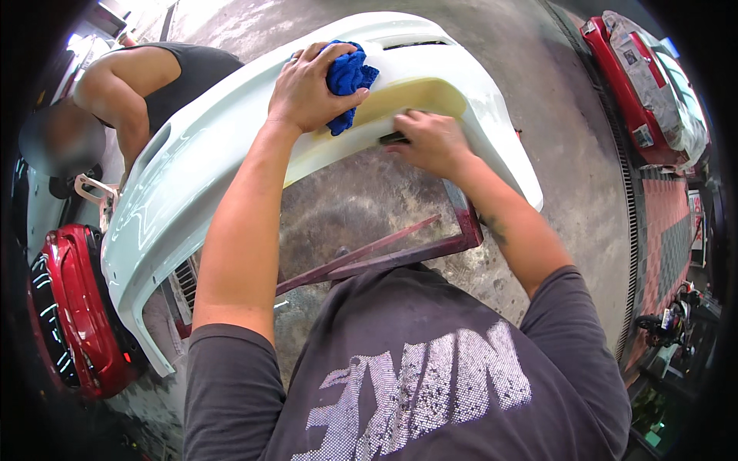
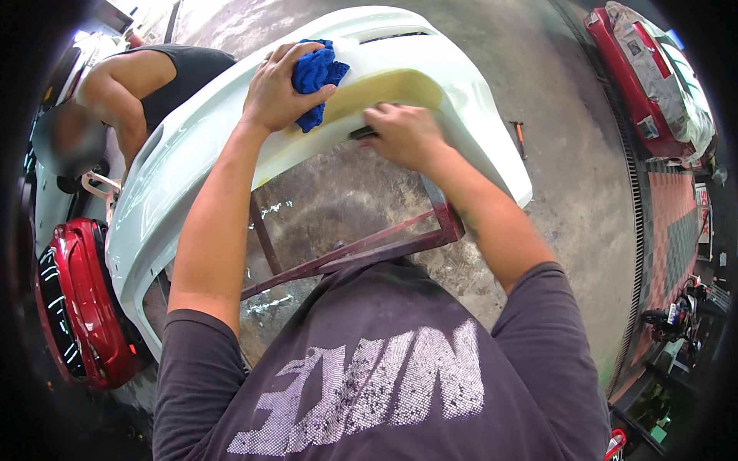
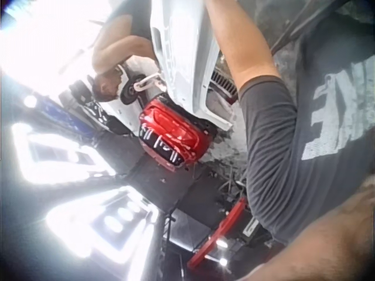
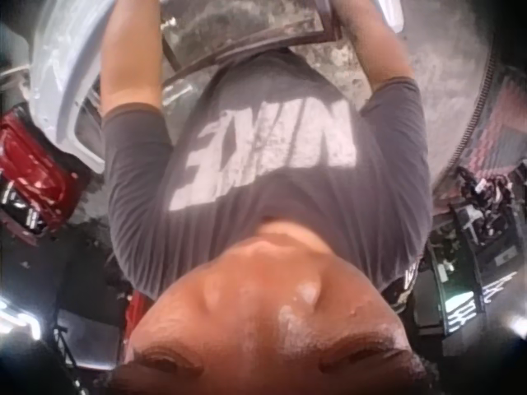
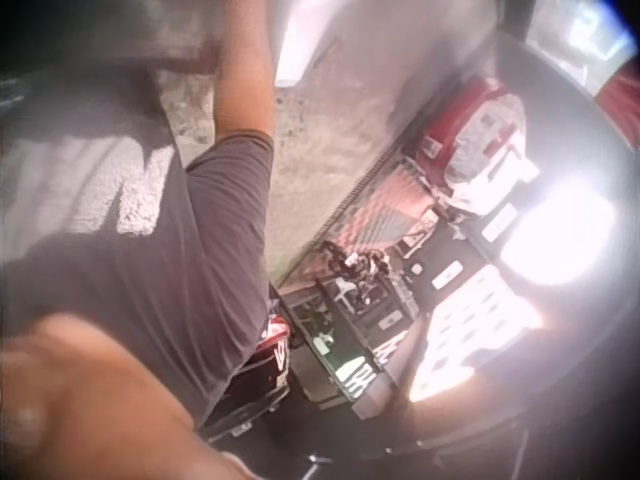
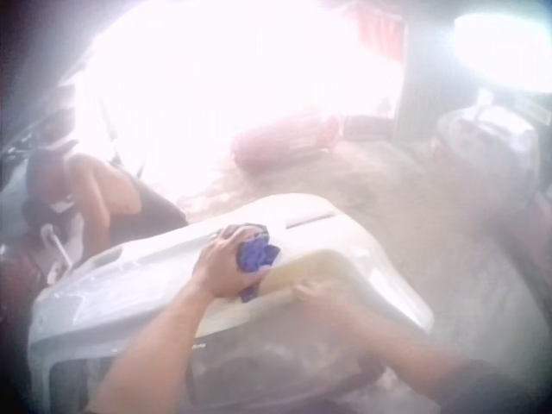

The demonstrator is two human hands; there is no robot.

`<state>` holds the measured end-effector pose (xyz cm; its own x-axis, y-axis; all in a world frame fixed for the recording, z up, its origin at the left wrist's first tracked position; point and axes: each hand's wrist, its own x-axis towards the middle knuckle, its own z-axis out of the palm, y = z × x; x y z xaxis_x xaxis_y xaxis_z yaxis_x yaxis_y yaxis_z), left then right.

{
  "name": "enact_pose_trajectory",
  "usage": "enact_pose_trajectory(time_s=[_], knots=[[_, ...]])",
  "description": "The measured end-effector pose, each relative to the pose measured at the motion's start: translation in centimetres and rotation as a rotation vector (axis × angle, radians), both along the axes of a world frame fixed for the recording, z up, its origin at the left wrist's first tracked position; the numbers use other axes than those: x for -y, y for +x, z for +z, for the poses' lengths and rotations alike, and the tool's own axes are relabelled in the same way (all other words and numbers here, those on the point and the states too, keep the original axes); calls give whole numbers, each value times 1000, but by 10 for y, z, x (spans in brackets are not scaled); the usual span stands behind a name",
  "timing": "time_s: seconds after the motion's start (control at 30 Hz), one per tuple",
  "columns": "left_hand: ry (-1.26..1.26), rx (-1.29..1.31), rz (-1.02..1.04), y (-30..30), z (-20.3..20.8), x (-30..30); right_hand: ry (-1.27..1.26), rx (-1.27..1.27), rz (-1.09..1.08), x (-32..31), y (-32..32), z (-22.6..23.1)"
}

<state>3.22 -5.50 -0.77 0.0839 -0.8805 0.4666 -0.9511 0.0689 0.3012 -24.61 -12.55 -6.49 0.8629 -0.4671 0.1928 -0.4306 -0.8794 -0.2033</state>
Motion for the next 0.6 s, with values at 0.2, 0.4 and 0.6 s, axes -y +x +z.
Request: enact_pose_trajectory(time_s=[0.2,0.4,0.6], knots=[[10,2,10,-6,3,2,-31,108,6,-14,23,-6],[-28,32,3,0,-3,2,116,100,-65,6,-14,-2],[17,5,5,-4,4,-2,111,-3,-29,-1,27,9]])
